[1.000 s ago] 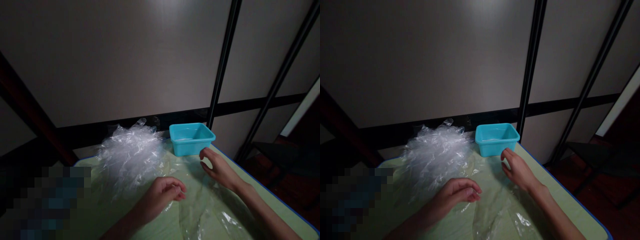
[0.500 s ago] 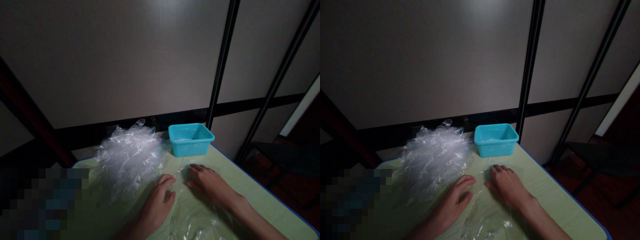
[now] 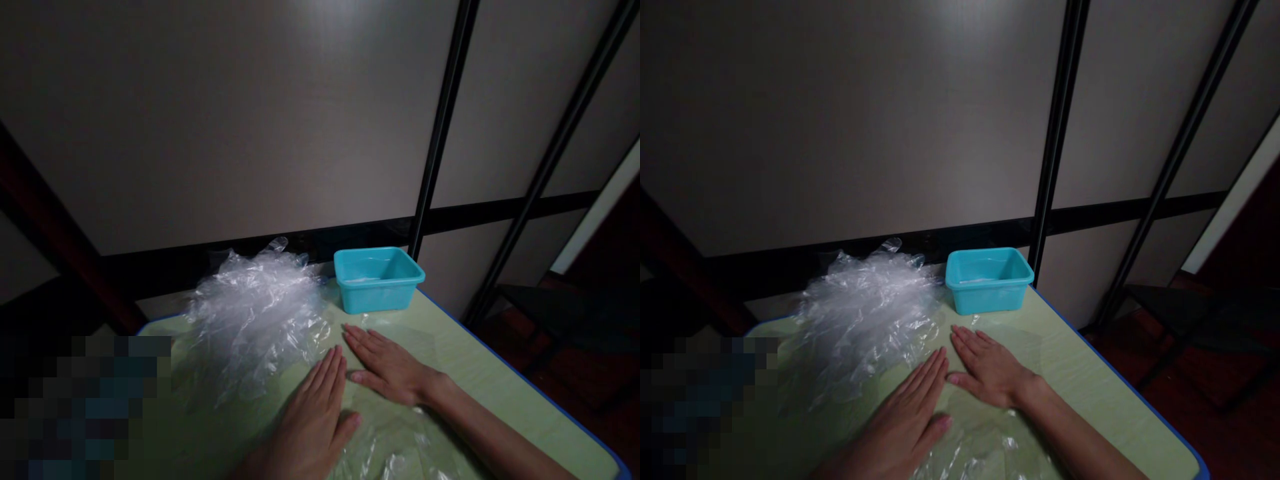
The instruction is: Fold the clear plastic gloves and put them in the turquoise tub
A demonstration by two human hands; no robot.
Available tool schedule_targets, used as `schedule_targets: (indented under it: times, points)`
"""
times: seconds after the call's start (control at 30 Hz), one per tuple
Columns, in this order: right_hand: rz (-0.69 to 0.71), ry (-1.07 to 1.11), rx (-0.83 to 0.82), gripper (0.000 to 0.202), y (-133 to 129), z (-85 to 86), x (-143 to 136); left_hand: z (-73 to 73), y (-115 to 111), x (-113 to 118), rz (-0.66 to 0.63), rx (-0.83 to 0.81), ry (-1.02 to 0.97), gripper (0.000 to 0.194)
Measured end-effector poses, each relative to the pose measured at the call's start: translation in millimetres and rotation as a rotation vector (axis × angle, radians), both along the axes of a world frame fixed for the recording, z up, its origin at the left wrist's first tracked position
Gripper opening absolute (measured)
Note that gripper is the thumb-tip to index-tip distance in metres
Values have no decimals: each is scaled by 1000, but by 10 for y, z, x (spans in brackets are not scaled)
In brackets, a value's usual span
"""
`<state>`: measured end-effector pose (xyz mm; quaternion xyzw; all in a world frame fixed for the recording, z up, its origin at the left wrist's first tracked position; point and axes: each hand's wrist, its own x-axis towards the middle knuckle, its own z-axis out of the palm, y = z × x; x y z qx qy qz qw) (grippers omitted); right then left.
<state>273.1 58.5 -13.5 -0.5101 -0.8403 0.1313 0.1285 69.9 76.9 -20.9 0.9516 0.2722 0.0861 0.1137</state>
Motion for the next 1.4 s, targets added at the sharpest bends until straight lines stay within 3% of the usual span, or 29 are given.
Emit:
schedule_targets:
  times: [0.2,0.37,0.5,0.6,0.67,0.87,0.97,1.1,1.23,1.4]
  points:
    - [-163,-14,-25,63,92,-90,360,0,2,-45,-10,-42,-18,58]
    - [-179,-47,-4,66,64,-105,375,-37,63,-30,76,-118,-208,50]
    - [-284,-101,41,69,-10,-105,334,9,62,-52,172,-108,-397,41]
    - [-374,-117,112,69,-68,-56,280,68,-68,-156,51,-55,-368,40]
    - [-362,-106,149,64,-99,-4,211,92,-176,-247,-69,-26,-310,42]
    - [-107,-20,91,61,-165,41,-90,120,-258,-425,-239,41,-144,40]
    - [-88,-44,54,63,-160,-6,-142,168,-203,-467,-268,60,-63,36]
    - [-178,-65,57,65,-117,-59,-65,214,-149,-525,-266,33,-78,38]
    - [-238,-79,58,67,-87,-102,14,175,-111,-571,-255,16,-146,39]
    - [-250,-51,59,68,-92,-116,22,97,-95,-595,-231,160,-164,33]
